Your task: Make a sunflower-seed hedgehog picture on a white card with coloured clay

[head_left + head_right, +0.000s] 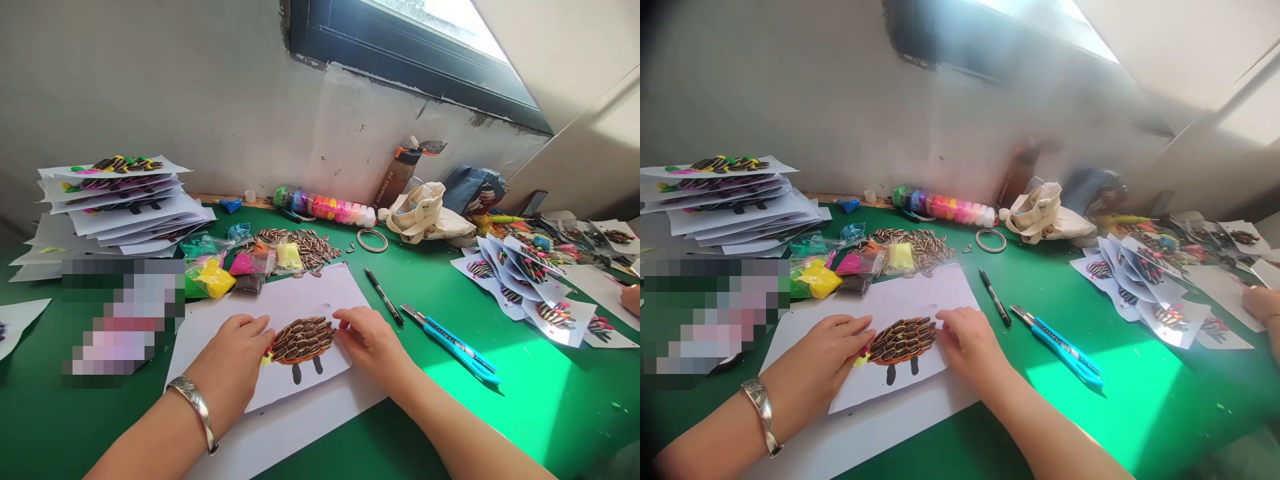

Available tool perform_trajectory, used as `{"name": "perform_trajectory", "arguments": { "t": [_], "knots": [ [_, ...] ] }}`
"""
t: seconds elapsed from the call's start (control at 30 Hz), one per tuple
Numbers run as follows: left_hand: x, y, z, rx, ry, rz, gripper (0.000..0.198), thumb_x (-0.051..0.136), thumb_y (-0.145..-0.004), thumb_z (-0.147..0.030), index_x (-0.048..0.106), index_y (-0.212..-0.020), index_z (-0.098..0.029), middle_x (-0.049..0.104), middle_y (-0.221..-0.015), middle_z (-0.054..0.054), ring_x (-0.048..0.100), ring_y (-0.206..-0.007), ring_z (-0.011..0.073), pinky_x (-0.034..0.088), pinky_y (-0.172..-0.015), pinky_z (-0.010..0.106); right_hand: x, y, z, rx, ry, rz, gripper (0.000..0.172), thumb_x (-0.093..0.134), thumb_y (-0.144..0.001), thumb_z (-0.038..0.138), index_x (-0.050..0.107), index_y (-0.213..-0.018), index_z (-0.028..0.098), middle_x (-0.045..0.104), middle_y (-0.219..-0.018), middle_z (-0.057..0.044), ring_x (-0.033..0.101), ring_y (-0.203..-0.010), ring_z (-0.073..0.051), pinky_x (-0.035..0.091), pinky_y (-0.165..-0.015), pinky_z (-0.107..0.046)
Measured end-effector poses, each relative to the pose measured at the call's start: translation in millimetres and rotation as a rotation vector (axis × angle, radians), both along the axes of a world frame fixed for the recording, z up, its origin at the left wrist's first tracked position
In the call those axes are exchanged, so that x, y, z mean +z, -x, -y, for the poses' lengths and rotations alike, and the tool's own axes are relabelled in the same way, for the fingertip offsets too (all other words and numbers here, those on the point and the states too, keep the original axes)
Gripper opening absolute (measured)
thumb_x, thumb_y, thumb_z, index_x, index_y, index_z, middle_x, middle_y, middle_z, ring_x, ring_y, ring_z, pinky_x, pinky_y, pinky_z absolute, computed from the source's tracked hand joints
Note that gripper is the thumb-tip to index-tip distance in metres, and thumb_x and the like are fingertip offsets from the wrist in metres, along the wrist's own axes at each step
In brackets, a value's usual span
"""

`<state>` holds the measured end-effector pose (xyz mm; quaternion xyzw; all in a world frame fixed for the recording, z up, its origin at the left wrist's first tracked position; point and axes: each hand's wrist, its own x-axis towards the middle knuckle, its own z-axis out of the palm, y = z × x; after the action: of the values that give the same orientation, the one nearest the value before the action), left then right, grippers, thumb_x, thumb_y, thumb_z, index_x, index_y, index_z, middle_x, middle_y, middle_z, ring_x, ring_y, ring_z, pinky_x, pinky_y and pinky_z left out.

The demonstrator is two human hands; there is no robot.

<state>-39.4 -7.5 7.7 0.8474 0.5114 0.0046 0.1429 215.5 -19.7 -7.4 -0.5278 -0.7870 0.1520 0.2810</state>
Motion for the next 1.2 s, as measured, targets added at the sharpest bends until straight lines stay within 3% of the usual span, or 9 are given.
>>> {"name": "perform_trajectory", "arguments": {
  "t": [0.17, 0.47, 0.8, 0.97, 1.2],
  "knots": [
    [1.0, 0.0, -0.3, -0.010, -0.003, -0.028, 0.042, 0.043, -0.079, -0.005, 0.064, -0.113, -0.016, 0.057, -0.128, 0.008, 0.047, -0.116, 0.0281, 0.044, -0.096, 0.040, 3.9, -2.0, 4.0, -0.040, 0.017, 0.111, 0.016, 0.050, -0.083, 0.014, 0.064, -0.082, 0.022, 0.061, -0.076, -0.003, 0.054, -0.074, -0.017, 0.038, -0.069, -0.030],
    [5.3, -1.4, 1.5, -0.031, 0.005, -0.085, 0.044, 0.041, -0.079, -0.005, 0.063, -0.116, -0.015, 0.056, -0.130, 0.008, 0.047, -0.116, 0.0274, 0.043, -0.099, 0.040, -0.7, 6.9, 4.2, 0.008, -0.030, 0.187, 0.019, 0.048, -0.085, 0.012, 0.065, -0.079, 0.018, 0.058, -0.070, -0.004, 0.052, -0.071, -0.016, 0.035, -0.067, -0.029],
    [2.4, -1.2, -0.8, -0.027, 0.012, -0.071, 0.046, 0.044, -0.074, -0.002, 0.064, -0.114, -0.015, 0.056, -0.130, 0.008, 0.048, -0.116, 0.0287, 0.045, -0.097, 0.042, -4.6, 10.3, 5.7, 0.002, -0.048, 0.154, 0.019, 0.048, -0.084, 0.012, 0.064, -0.075, 0.018, 0.057, -0.069, -0.003, 0.050, -0.069, -0.015, 0.034, -0.067, -0.029],
    [1.3, -0.4, 0.1, -0.016, -0.004, -0.050, 0.047, 0.044, -0.073, -0.002, 0.064, -0.114, -0.015, 0.056, -0.130, 0.009, 0.048, -0.116, 0.0294, 0.046, -0.096, 0.042, 0.7, 3.8, 1.9, -0.005, 0.047, 0.050, 0.017, 0.050, -0.083, 0.014, 0.065, -0.078, 0.019, 0.058, -0.069, -0.002, 0.052, -0.069, -0.014, 0.037, -0.065, -0.026],
    [-1.8, 0.7, 0.0, -0.006, -0.037, -0.026, 0.049, 0.044, -0.070, 0.001, 0.066, -0.110, -0.017, 0.059, -0.127, 0.008, 0.049, -0.115, 0.0292, 0.045, -0.095, 0.042, -5.4, -10.2, -12.7, -0.150, 0.045, -0.075, 0.016, 0.050, -0.084, 0.016, 0.066, -0.082, 0.020, 0.063, -0.076, -0.002, 0.056, -0.073, -0.015, 0.041, -0.069, -0.026]
  ]
}}
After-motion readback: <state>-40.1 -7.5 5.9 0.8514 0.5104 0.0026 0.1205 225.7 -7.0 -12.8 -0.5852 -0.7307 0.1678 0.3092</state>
